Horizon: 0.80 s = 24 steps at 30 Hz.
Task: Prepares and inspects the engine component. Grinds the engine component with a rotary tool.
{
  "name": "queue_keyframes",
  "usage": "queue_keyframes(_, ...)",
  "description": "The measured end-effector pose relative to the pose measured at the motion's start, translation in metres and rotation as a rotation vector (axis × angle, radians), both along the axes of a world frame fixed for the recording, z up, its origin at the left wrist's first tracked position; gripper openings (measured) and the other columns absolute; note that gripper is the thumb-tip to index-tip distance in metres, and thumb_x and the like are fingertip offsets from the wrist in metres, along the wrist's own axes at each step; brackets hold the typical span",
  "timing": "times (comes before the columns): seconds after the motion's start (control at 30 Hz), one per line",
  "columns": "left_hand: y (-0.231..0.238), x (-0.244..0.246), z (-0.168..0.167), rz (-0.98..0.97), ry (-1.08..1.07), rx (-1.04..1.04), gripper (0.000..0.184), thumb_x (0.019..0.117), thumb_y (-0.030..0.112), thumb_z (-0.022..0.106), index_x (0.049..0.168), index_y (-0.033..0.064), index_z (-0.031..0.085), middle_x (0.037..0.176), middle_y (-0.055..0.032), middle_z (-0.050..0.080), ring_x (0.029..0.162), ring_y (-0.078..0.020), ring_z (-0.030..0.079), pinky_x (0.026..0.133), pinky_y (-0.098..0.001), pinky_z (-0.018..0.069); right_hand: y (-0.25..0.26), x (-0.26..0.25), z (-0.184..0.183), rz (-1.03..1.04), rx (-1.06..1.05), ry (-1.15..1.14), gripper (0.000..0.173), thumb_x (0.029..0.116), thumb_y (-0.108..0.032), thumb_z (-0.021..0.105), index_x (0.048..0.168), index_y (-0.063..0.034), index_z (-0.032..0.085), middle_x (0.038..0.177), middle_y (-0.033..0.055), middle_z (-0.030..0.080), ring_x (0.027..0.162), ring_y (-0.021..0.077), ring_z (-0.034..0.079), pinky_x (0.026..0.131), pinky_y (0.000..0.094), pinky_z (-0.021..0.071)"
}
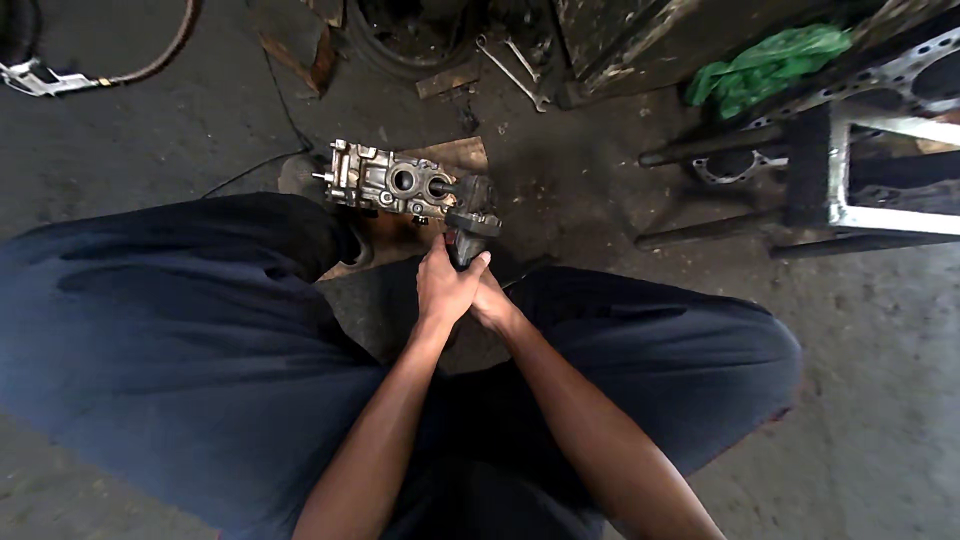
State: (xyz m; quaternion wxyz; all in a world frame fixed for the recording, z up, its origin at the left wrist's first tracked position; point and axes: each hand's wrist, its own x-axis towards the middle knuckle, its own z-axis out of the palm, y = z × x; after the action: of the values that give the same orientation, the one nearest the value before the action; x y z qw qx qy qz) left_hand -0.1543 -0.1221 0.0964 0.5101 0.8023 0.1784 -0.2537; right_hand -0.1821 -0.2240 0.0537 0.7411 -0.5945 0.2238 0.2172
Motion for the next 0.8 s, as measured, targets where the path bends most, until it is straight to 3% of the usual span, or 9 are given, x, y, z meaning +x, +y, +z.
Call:
queue_keyframes(0.3, 0.010, 0.008, -0.018, 0.045, 0.020, -0.034, 0.069, 0.0873, 0.047, 0.079, 0.140, 0.0096, 0.057, 0.119, -0.0156, 0.070, 0.114, -0.0295, 0.067, 0.098, -0.0560, 0.0532, 0.009, 0.011, -0.011, 0.054, -0.088, -0.010, 0.027, 0.0948, -0.002, 0.064, 0.121, 0.0001, 0.061, 0.105, 0.0074, 0.069, 0.100, 0.0078, 0.066, 0.092, 0.0269, 0.0557)
queue_keyframes(0.47, 0.015, 0.011, -0.021, 0.051, 0.043, -0.051, 0.071, 0.0868, 0.045, 0.081, 0.143, 0.0091, 0.055, 0.122, -0.0154, 0.070, 0.117, -0.0287, 0.066, 0.102, -0.0542, 0.0521, 0.012, 0.014, -0.015, 0.108, -0.166, -0.028, 0.037, 0.0920, -0.003, 0.067, 0.127, 0.0027, 0.058, 0.111, 0.0089, 0.068, 0.104, 0.0060, 0.064, 0.094, 0.0245, 0.0539)
queue_keyframes(0.8, 0.024, 0.011, -0.032, 0.005, 0.081, -0.054, 0.071, 0.0886, 0.042, 0.078, 0.146, 0.0085, 0.053, 0.129, -0.0153, 0.067, 0.124, -0.0273, 0.063, 0.107, -0.0509, 0.0496, 0.019, 0.009, -0.029, 0.075, -0.089, 0.012, 0.046, 0.0899, -0.005, 0.069, 0.131, 0.0058, 0.052, 0.113, 0.0097, 0.067, 0.104, 0.0055, 0.065, 0.094, 0.0237, 0.0547)
